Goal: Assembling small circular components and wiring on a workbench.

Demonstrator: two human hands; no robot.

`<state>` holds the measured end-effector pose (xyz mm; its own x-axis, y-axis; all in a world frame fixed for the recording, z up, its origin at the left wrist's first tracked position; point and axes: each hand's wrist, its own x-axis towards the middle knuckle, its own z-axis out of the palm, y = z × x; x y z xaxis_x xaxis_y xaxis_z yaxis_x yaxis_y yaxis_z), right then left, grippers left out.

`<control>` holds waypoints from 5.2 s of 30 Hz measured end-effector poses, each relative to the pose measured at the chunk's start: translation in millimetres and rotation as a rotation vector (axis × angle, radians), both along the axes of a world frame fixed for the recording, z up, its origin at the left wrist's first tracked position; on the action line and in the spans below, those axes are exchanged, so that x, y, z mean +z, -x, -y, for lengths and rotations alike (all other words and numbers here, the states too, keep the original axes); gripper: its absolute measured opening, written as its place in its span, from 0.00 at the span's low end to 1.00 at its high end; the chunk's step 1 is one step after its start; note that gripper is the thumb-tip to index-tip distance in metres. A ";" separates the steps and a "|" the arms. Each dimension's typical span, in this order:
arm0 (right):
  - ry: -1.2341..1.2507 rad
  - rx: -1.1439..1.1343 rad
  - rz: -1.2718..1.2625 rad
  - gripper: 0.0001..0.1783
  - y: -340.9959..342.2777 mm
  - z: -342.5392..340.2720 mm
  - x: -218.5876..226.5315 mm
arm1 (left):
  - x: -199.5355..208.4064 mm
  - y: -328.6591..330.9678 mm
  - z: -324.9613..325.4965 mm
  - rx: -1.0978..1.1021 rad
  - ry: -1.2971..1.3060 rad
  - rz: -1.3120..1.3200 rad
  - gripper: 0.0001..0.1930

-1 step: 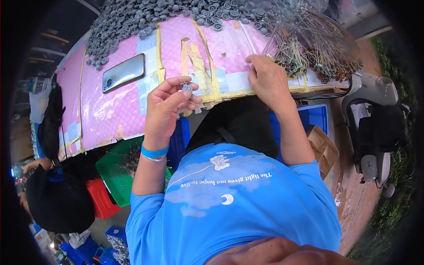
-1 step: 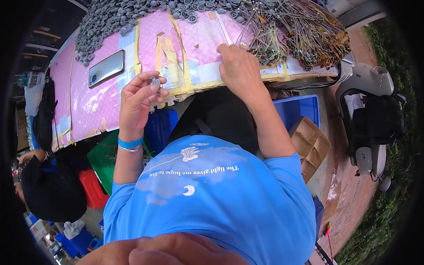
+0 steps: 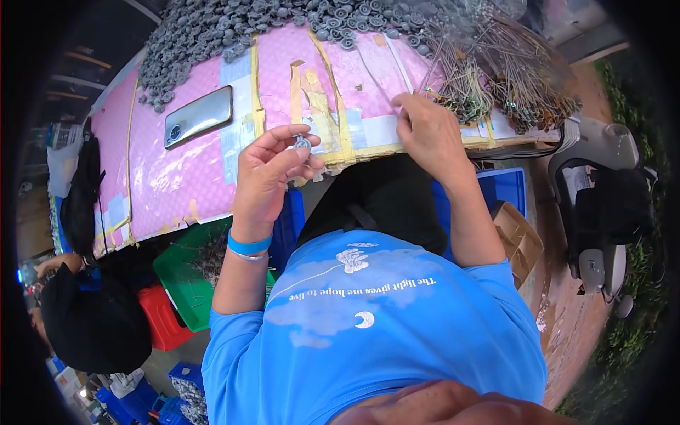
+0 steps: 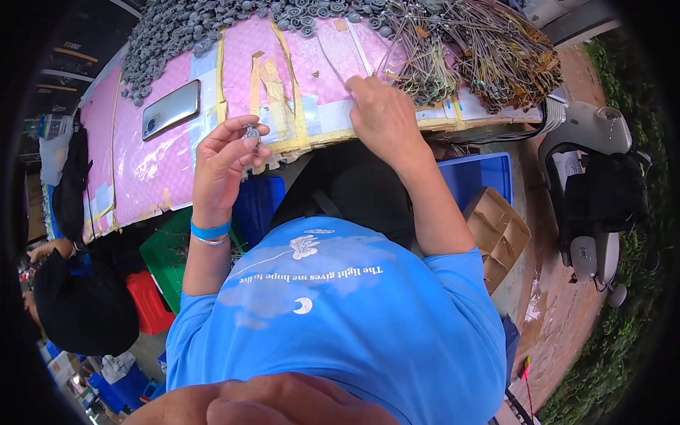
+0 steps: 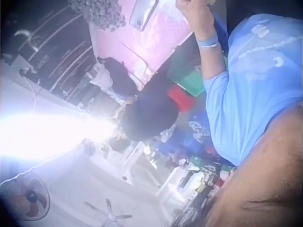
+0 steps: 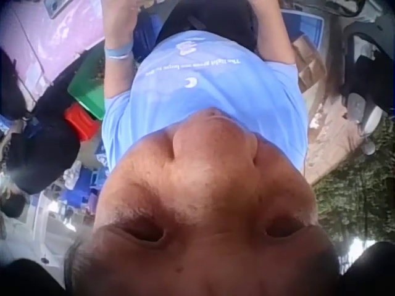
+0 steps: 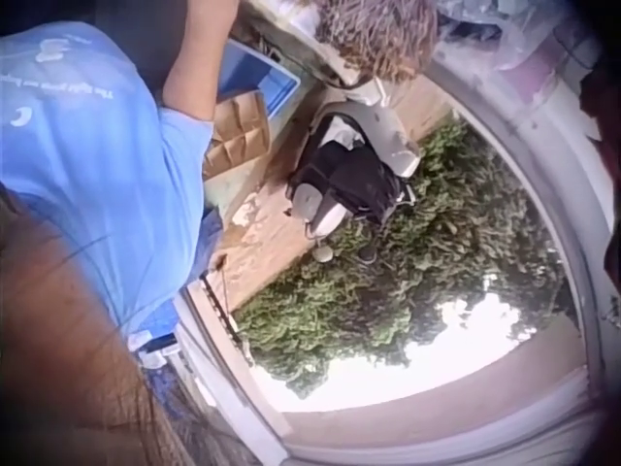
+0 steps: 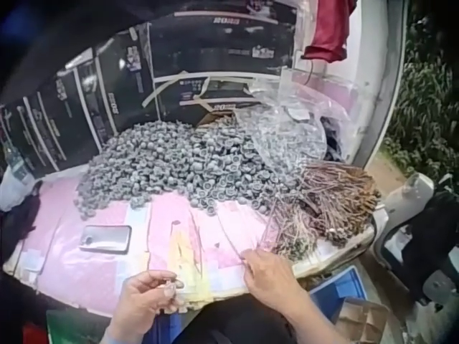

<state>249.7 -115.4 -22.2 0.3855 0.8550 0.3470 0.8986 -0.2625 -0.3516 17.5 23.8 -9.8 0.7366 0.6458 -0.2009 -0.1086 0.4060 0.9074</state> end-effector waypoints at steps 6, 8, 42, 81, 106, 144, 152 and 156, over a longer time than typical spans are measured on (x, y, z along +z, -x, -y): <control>-0.053 0.187 -0.202 0.15 14.7 28.6 6.3 | -8.6 4.1 8.2 -0.044 0.028 0.023 0.18; -0.074 0.196 -0.178 0.16 10.8 34.0 4.9 | -9.8 5.1 10.5 -0.036 -0.003 -0.023 0.18; -0.471 0.249 -1.585 0.10 63.7 46.0 -4.8 | -17.3 -44.1 40.3 -0.375 -0.311 -0.208 0.20; -0.299 0.273 -1.234 0.07 97.9 39.5 -34.4 | 0.6 -15.3 36.7 -0.054 -0.035 -0.037 0.18; -0.295 0.468 -1.441 0.11 70.8 2.6 -6.1 | 1.2 -11.2 47.4 -0.253 -0.100 -0.062 0.12; -0.192 -0.242 -0.031 0.12 -86.9 5.7 -14.7 | -11.7 -29.1 10.3 -0.189 -0.102 0.128 0.25; 0.038 -0.256 0.124 0.14 -109.2 -64.0 -9.7 | -20.7 -30.1 5.5 -0.236 -0.033 0.095 0.23; -0.078 -0.014 0.070 0.14 -107.2 -101.9 -11.7 | -21.1 -31.9 3.8 -0.249 -0.027 0.097 0.23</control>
